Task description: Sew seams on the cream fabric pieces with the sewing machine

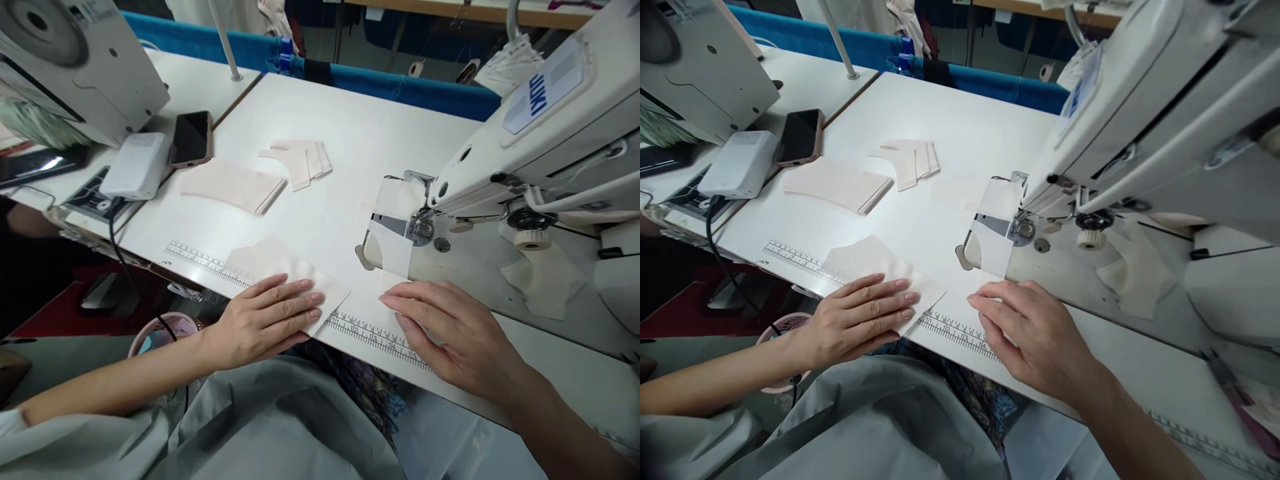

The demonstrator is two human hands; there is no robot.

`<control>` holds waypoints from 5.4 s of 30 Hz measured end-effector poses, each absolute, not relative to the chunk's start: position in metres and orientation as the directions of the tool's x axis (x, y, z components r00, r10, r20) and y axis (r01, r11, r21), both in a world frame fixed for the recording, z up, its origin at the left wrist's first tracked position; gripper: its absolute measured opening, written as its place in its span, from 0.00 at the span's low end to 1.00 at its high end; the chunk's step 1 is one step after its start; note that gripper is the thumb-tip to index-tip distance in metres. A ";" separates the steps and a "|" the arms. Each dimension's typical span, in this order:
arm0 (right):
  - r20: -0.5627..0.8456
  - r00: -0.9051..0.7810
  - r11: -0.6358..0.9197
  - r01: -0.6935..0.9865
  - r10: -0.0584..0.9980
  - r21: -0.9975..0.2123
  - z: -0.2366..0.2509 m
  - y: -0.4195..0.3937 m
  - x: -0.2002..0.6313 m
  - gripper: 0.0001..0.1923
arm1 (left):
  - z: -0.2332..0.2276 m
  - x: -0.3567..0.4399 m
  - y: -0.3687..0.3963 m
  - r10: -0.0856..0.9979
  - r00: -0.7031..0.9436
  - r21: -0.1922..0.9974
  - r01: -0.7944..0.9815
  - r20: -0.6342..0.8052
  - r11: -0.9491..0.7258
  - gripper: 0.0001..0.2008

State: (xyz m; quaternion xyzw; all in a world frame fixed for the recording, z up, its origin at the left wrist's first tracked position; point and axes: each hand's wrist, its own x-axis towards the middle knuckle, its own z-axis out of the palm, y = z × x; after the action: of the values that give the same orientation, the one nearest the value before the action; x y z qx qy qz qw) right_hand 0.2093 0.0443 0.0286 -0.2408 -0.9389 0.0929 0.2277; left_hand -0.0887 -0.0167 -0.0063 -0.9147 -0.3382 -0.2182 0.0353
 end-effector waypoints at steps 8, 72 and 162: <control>0.318 -0.828 0.882 0.394 0.463 -0.258 0.027 0.042 0.204 0.14 | -0.008 -0.084 -0.021 0.648 0.641 0.108 0.671 0.411 -0.733 0.25; -0.200 -0.461 -0.100 0.232 0.864 -0.968 0.027 0.042 0.202 0.17 | 0.049 0.027 0.152 0.770 0.628 0.580 0.670 -0.110 -0.464 0.06; 0.133 -0.550 0.539 0.835 0.825 0.110 0.023 0.072 0.204 0.20 | 0.038 0.025 0.158 0.818 0.564 0.422 0.773 -0.114 -0.474 0.09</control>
State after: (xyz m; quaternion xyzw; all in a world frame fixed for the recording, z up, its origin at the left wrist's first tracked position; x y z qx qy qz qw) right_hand 0.2041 0.0722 0.0227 -0.4732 -0.8767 -0.0802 0.0324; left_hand 0.0250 0.1581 0.0383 -0.8571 -0.4640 -0.0515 -0.2181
